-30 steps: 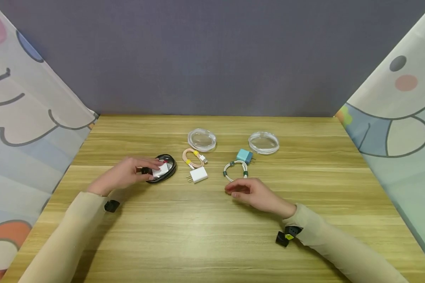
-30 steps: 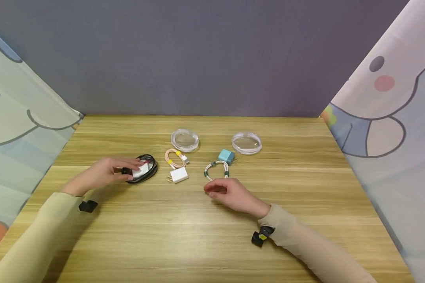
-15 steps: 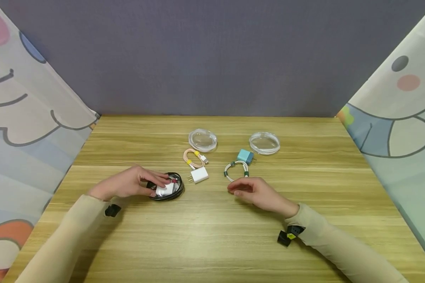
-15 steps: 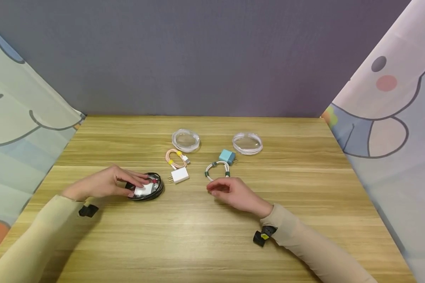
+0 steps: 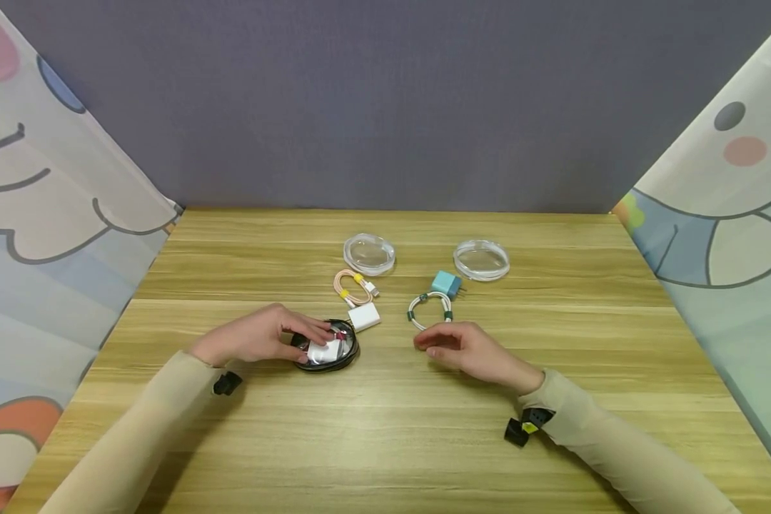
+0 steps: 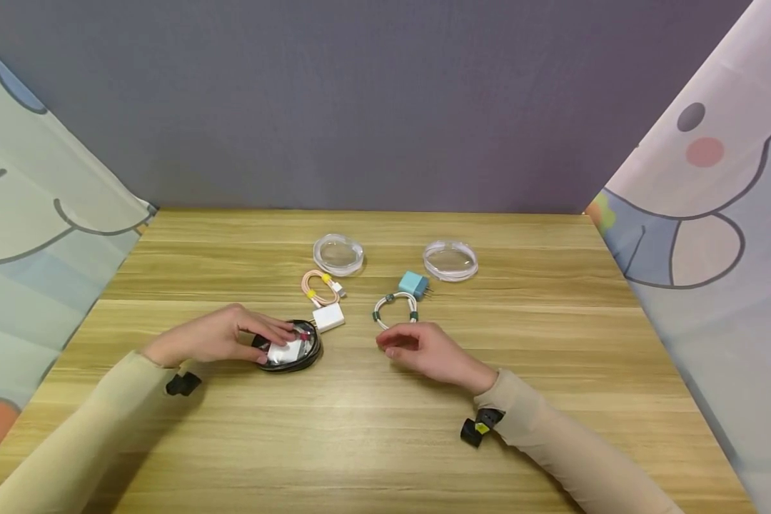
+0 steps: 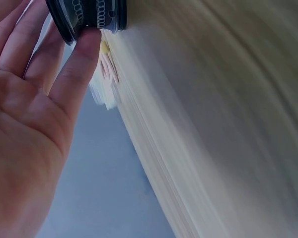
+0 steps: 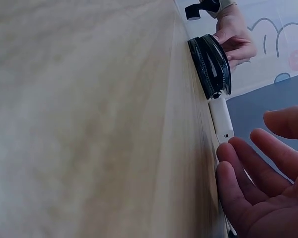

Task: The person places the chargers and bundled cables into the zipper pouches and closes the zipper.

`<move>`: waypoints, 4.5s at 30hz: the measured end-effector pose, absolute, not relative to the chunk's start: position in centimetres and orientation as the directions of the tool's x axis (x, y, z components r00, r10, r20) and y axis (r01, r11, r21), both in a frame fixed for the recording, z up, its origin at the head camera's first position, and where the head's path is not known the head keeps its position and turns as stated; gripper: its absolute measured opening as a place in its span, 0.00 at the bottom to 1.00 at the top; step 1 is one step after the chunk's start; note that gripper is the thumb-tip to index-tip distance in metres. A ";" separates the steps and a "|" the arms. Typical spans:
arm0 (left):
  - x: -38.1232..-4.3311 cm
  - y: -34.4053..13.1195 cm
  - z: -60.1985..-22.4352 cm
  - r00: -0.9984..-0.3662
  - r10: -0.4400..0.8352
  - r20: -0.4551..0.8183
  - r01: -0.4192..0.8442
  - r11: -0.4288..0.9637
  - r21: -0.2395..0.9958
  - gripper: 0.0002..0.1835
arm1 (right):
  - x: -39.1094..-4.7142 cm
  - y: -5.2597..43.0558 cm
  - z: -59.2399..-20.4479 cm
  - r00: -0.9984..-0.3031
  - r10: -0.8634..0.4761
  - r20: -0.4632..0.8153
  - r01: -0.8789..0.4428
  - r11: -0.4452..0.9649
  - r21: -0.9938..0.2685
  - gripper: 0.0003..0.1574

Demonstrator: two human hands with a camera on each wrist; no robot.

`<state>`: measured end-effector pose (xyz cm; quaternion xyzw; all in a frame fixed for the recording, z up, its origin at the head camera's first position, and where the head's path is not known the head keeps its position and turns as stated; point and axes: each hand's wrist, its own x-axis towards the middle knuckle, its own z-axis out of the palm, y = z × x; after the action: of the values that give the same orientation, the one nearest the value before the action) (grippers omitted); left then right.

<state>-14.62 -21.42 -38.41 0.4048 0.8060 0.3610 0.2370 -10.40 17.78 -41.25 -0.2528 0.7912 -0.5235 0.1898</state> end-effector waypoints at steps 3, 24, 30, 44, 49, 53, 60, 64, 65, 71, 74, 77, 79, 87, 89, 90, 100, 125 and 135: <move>-14.7 -20.8 -38.4 -0.559 0.824 -0.097 0.484 0.419 0.768 0.22 | -10.5 17.8 -41.2 -0.806 -0.592 -0.034 -0.210 0.339 -0.917 0.17; -14.6 -14.1 -38.4 -0.398 0.917 -0.034 0.639 0.304 0.707 0.18 | -11.1 17.4 -41.1 -0.809 -0.587 -0.018 -0.259 0.383 -0.887 0.22; -14.4 -12.4 -38.7 -0.373 0.928 0.007 0.692 0.273 0.668 0.16 | -11.5 17.2 -41.4 -0.806 -0.591 -0.026 -0.291 0.435 -0.852 0.25; -14.4 -11.2 -39.3 -0.364 0.931 0.035 0.696 0.247 0.674 0.16 | -12.2 16.1 -41.3 -0.805 -0.593 -0.015 -0.342 0.484 -0.805 0.26; -14.4 -11.1 -39.4 -0.355 0.934 0.043 0.700 0.235 0.675 0.16 | -12.4 15.9 -41.6 -0.828 -0.561 -0.007 -0.344 0.516 -0.784 0.23; -14.4 -11.2 -39.3 -0.356 0.934 0.033 0.690 0.239 0.683 0.15 | -12.4 15.7 -41.7 -0.830 -0.557 0.039 -0.396 0.538 -0.745 0.18; -14.3 -11.3 -39.3 -0.357 0.934 0.021 0.674 0.242 0.698 0.16 | -12.4 15.4 -41.4 -0.814 -0.577 0.059 -0.466 0.590 -0.660 0.12; -14.3 -11.3 -39.3 -0.357 0.934 0.028 0.681 0.239 0.692 0.15 | -12.3 15.2 -41.0 -0.802 -0.595 0.055 -0.504 0.623 -0.598 0.09; -14.3 -11.3 -39.3 -0.357 0.933 0.030 0.682 0.239 0.691 0.15 | -12.3 15.2 -41.0 -0.800 -0.597 0.057 -0.512 0.630 -0.584 0.09; -14.3 -11.3 -39.4 -0.358 0.933 0.029 0.686 0.242 0.686 0.15 | -12.2 15.1 -40.6 -0.794 -0.608 0.022 -0.533 0.677 -0.507 0.04; -14.3 -11.3 -39.3 -0.357 0.934 0.032 0.686 0.239 0.687 0.14 | -12.2 15.0 -40.3 -0.792 -0.610 -0.030 -0.515 0.694 -0.503 0.04; -14.3 -11.3 -39.3 -0.355 0.934 0.031 0.686 0.238 0.688 0.14 | -12.4 15.0 -40.1 -0.789 -0.612 -0.059 -0.491 0.685 -0.539 0.05; -14.3 -11.4 -39.3 -0.355 0.934 0.028 0.685 0.240 0.688 0.14 | -12.5 15.1 -40.0 -0.786 -0.614 -0.064 -0.477 0.670 -0.569 0.07; -14.3 -11.4 -39.1 -0.348 0.936 0.050 0.712 0.229 0.664 0.14 | -12.9 15.1 -39.6 -0.792 -0.608 -0.048 -0.476 0.665 -0.575 0.08; -14.3 -11.4 -39.2 -0.336 0.939 0.070 0.734 0.215 0.644 0.14 | -13.0 15.1 -39.7 -0.795 -0.604 -0.056 -0.469 0.670 -0.575 0.07; -14.3 -11.4 -39.2 -0.330 0.941 0.079 0.748 0.209 0.630 0.15 | -13.0 15.0 -39.8 -0.796 -0.602 -0.063 -0.461 0.671 -0.580 0.07; -14.7 -11.4 -39.4 -0.266 0.959 0.098 0.887 0.204 0.413 0.32 | -14.2 14.9 -39.9 -0.799 -0.575 -0.176 -0.308 0.641 -0.703 0.09; -14.7 -11.1 -38.5 -0.237 0.971 -0.004 0.959 0.235 0.156 0.34 | -14.6 16.5 -39.9 -0.732 -0.623 -0.276 -0.177 0.565 -0.806 0.12; -14.6 -11.0 -38.6 -0.229 0.973 0.022 0.971 0.227 0.076 0.35 | -13.8 17.0 -39.8 -0.726 -0.620 -0.296 -0.136 0.551 -0.823 0.11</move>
<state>-14.57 -11.03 -38.64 0.6207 0.7830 0.0365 0.0150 -13.79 16.96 -39.83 -0.2274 0.8311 -0.4154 0.2917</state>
